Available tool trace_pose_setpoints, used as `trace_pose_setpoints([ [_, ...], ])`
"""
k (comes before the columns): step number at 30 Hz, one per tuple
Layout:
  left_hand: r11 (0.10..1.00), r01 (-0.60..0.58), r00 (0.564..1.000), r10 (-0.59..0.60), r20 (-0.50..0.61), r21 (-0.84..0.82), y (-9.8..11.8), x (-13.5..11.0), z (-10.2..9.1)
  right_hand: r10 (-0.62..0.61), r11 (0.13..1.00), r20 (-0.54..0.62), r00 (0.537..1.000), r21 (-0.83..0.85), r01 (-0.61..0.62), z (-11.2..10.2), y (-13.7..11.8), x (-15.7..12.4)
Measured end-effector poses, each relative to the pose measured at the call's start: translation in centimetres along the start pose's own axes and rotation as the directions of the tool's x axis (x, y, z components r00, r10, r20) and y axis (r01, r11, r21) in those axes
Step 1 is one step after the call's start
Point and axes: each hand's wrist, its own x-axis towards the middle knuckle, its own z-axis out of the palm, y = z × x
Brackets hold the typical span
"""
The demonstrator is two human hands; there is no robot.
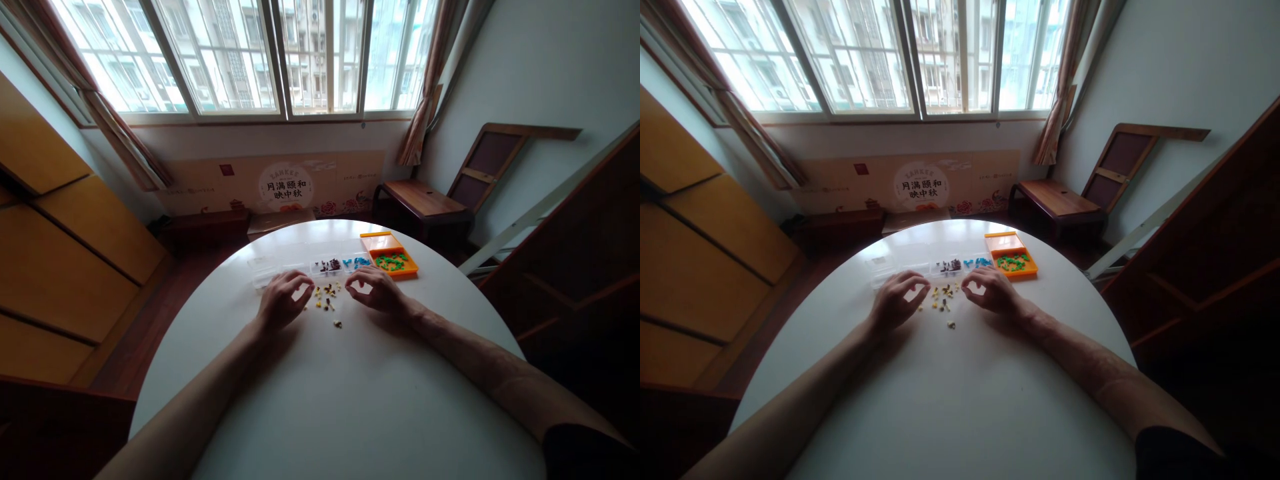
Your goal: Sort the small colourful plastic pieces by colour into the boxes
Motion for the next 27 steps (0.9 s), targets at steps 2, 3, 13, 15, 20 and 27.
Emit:
trace_pose_setpoints([
  [2,0.999,-0.009,1.000,0.009,0.003,-0.032,0.0,-0.4,-0.5,0.001,1.000,0.002,1.000,-0.006,-0.001,-0.1,0.1,0.3],
  [3,0.999,0.000,1.000,0.000,0.003,-0.038,0.0,-0.5,-0.7,-0.004,1.000,0.010,1.000,-0.017,0.004,-0.2,0.2,0.5],
  [13,0.995,0.069,0.979,-0.083,0.184,0.077,-0.4,-0.7,-1.7,0.061,0.986,-0.076,0.995,-0.148,-0.072,1.3,2.2,6.2],
  [15,0.993,0.080,0.975,-0.095,0.200,0.086,-0.4,-0.8,-1.9,0.094,0.980,-0.090,0.991,-0.166,-0.108,2.0,2.6,7.0],
  [20,0.991,0.102,0.964,-0.120,0.238,0.085,-0.3,-1.0,-2.4,0.123,0.979,-0.065,0.990,-0.158,-0.132,3.0,2.2,6.6],
  [27,0.991,0.114,0.958,-0.128,0.257,0.069,-0.1,-1.2,-2.4,-0.101,0.995,0.215,0.971,0.024,0.098,1.8,-0.6,3.5],
])
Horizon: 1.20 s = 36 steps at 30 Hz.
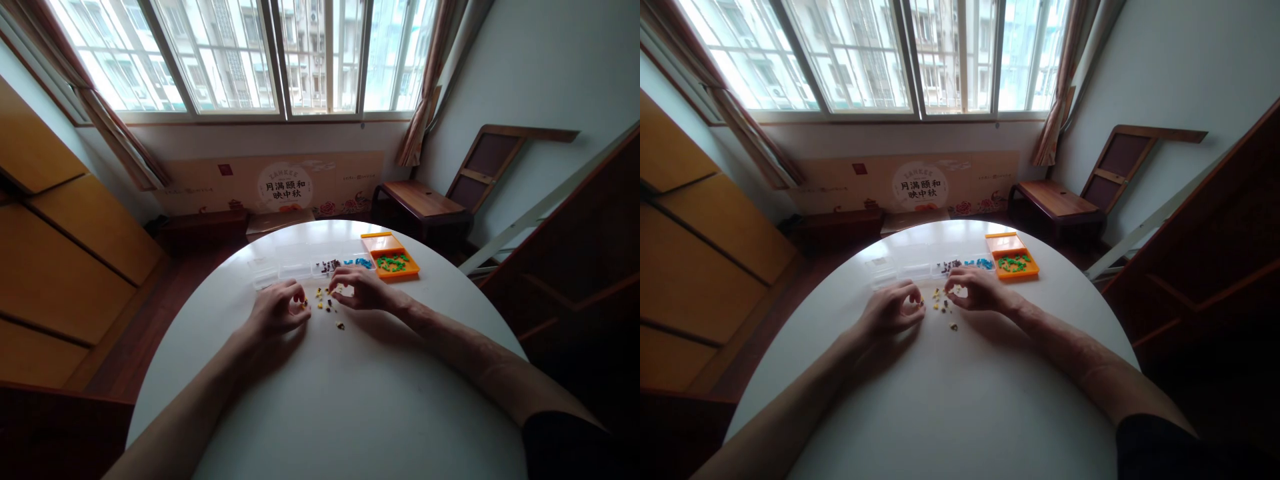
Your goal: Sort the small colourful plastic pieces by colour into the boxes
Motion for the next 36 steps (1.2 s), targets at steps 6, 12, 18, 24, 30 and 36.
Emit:
trace_pose_setpoints([
  [6,0.999,0.025,1.000,-0.025,0.009,-0.029,0.3,-0.1,0.4,0.057,0.998,0.023,0.998,-0.004,-0.057,0.2,-1.2,-1.3],
  [12,0.999,0.013,1.000,-0.013,-0.012,-0.040,0.3,-0.2,0.6,0.051,0.999,0.005,0.999,-0.012,-0.051,0.8,-1.4,-1.3],
  [18,1.000,0.004,1.000,-0.005,-0.017,-0.023,0.1,-0.2,0.8,0.020,1.000,0.025,0.999,0.002,-0.020,1.0,-1.3,-1.1],
  [24,1.000,-0.017,0.998,0.016,-0.058,-0.024,-0.1,-0.2,1.3,0.069,0.995,-0.127,0.990,-0.061,-0.077,0.9,-0.1,0.5],
  [30,0.997,0.014,0.992,-0.024,-0.127,-0.076,-0.4,-0.2,1.5,0.253,0.954,-0.301,0.920,-0.079,-0.288,1.3,2.3,2.3],
  [36,0.946,0.048,0.986,-0.097,-0.137,-0.322,-0.5,-0.1,1.3,0.178,0.979,-0.296,0.938,-0.044,-0.200,2.2,1.9,1.2],
])
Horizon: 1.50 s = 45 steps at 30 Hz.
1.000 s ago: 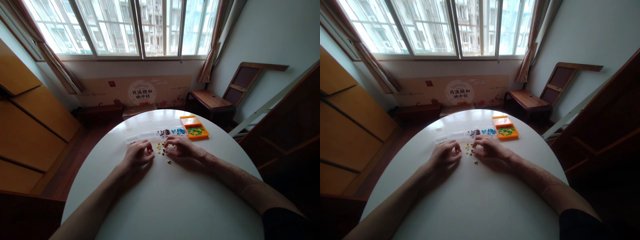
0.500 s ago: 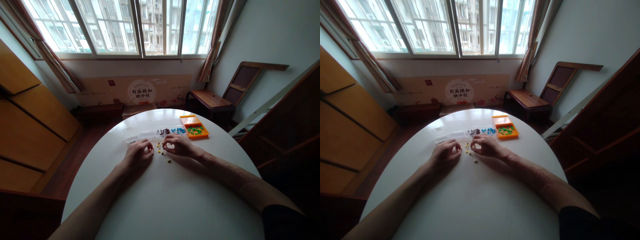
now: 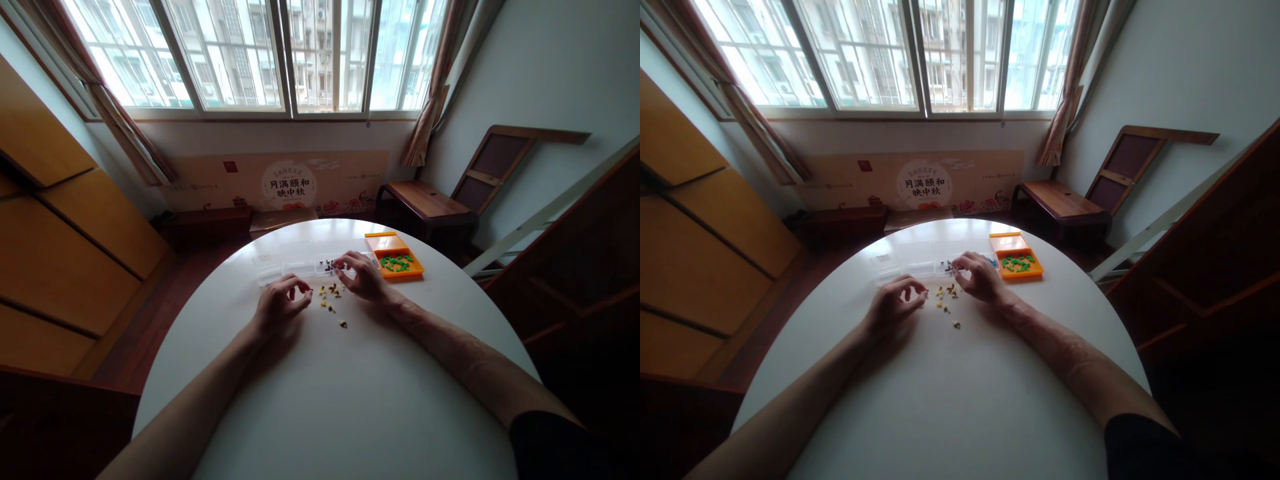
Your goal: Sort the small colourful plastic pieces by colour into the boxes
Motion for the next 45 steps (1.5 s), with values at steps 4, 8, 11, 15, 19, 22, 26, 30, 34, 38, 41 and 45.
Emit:
trace_pose_setpoints([
  [4,0.984,0.038,0.999,-0.040,-0.011,-0.175,0.2,0.2,0.3,-0.189,0.975,0.018,0.982,0.119,0.186,-0.3,-1.8,-0.6],
  [8,0.959,0.056,0.998,-0.053,0.020,-0.278,0.7,0.2,0.6,-0.280,0.946,0.038,0.959,0.184,0.269,0.0,-2.9,-0.7],
  [11,0.946,0.049,0.999,-0.040,0.033,-0.320,0.9,0.2,0.7,-0.332,0.930,0.053,0.942,0.184,0.318,0.4,-3.0,-0.7],
  [15,0.933,0.044,0.998,-0.022,0.065,-0.356,0.9,0.2,0.7,-0.356,0.921,0.042,0.934,0.185,0.343,0.4,-2.9,-0.7],
  [19,0.933,0.038,0.997,-0.013,0.072,-0.358,0.9,0.3,0.8,-0.357,0.922,0.061,0.932,0.186,0.341,0.3,-3.0,-0.7],
  [22,0.938,0.034,0.998,-0.014,0.061,-0.344,1.0,0.3,0.7,-0.357,0.921,0.050,0.933,0.183,0.343,0.4,-3.1,-0.8],
  [26,0.953,0.041,0.999,-0.036,0.023,-0.300,1.0,0.2,0.7,-0.231,0.964,-0.036,0.972,0.126,0.234,0.4,-2.6,-0.8],
  [30,0.967,0.039,0.999,-0.036,0.017,-0.252,0.8,0.1,0.9,0.048,0.999,-0.158,0.986,-0.006,-0.050,0.6,-1.3,-0.7],
  [34,0.977,0.023,0.999,-0.014,0.044,-0.213,0.2,0.1,1.1,0.219,0.970,-0.171,0.961,-0.073,-0.234,0.7,-0.2,-0.6],
  [38,0.982,0.010,0.999,-0.001,0.046,-0.188,0.1,0.1,1.1,0.171,0.983,-0.105,0.980,-0.042,-0.177,0.5,-0.7,-0.6],
  [41,0.986,0.002,0.999,0.006,0.050,-0.168,0.2,0.0,1.0,0.076,0.997,-0.028,0.997,-0.029,-0.077,0.3,-1.5,-0.8],
  [45,0.990,-0.007,0.997,0.017,0.071,-0.138,0.5,-0.2,1.0,0.009,0.996,0.091,0.996,-0.090,-0.001,0.0,-1.9,-1.1],
])
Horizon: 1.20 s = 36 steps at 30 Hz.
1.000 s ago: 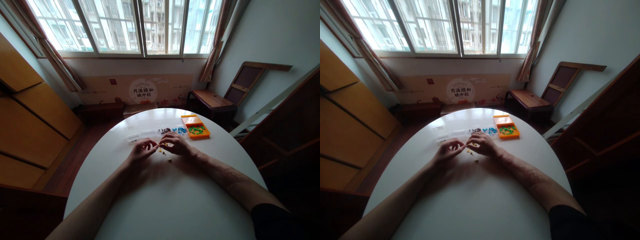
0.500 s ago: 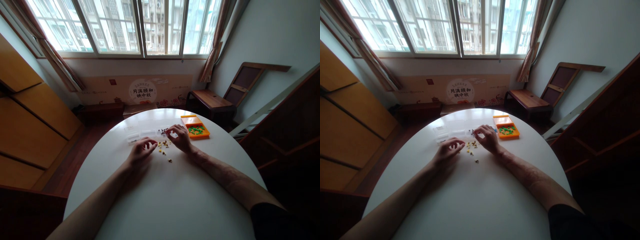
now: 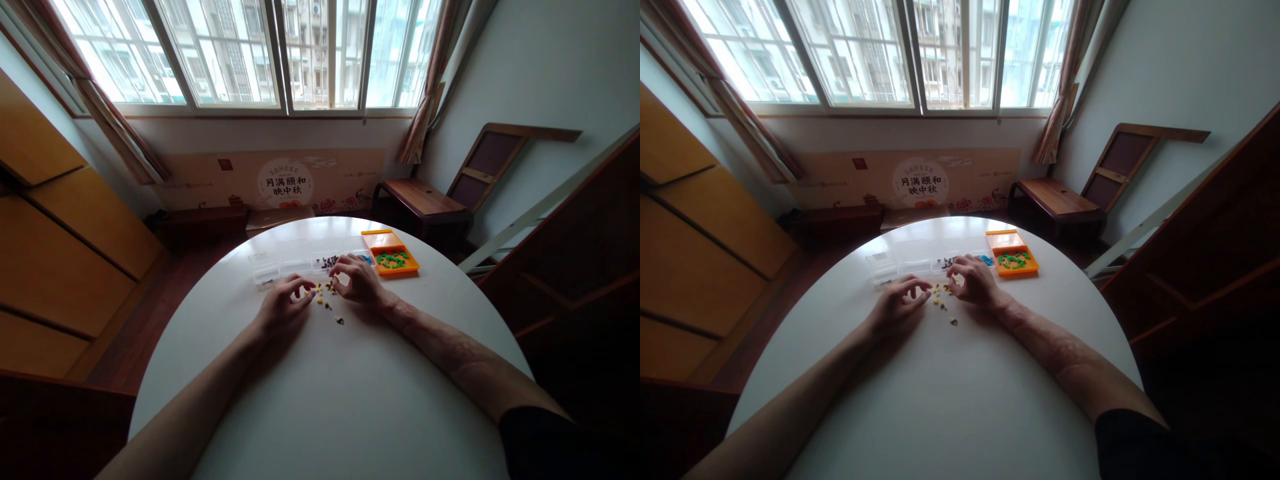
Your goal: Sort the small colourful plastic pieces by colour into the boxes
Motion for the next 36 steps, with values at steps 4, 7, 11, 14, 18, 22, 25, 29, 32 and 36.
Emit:
trace_pose_setpoints([
  [4,1.000,0.004,1.000,-0.004,0.017,-0.006,0.1,-0.1,-0.1,-0.013,1.000,0.069,0.998,-0.016,0.014,-0.2,0.2,-0.1],
  [7,1.000,0.007,1.000,-0.006,0.025,-0.029,0.1,-0.1,-0.1,-0.014,1.000,0.061,0.998,0.016,0.013,-0.2,0.3,-0.1],
  [11,0.999,0.000,1.000,0.001,0.019,-0.036,0.1,0.0,-0.1,-0.023,0.997,0.048,0.999,0.073,0.020,-0.2,0.4,0.0],
  [14,0.999,0.003,1.000,-0.002,0.024,-0.042,0.1,-0.1,-0.2,-0.041,0.992,0.000,0.999,0.121,0.040,0.0,0.5,0.0],
  [18,0.999,0.006,1.000,-0.005,0.018,-0.038,0.1,-0.1,-0.2,0.034,0.989,-0.154,0.988,0.147,-0.012,0.4,1.0,0.2],
  [22,1.000,-0.011,1.000,0.011,0.015,0.001,0.1,-0.1,-0.1,0.191,0.975,-0.276,0.942,0.165,-0.150,0.9,1.9,0.4],
  [25,0.994,-0.059,0.998,0.058,0.012,0.097,0.1,-0.1,0.0,0.275,0.951,-0.263,0.925,0.216,-0.221,1.1,2.5,0.4],
  [29,0.952,-0.140,0.990,0.128,0.062,0.273,0.1,-0.2,0.3,0.229,0.966,-0.237,0.944,0.176,-0.190,0.8,2.1,0.5],
  [32,0.930,-0.158,0.987,0.139,0.081,0.333,0.0,-0.2,0.4,0.087,0.985,-0.178,0.980,0.164,-0.058,0.5,1.3,0.4],
  [36,0.933,-0.139,0.990,0.133,0.041,0.331,-0.1,-0.2,0.3,-0.141,0.982,-0.010,0.990,0.122,0.141,0.7,0.7,0.1],
])
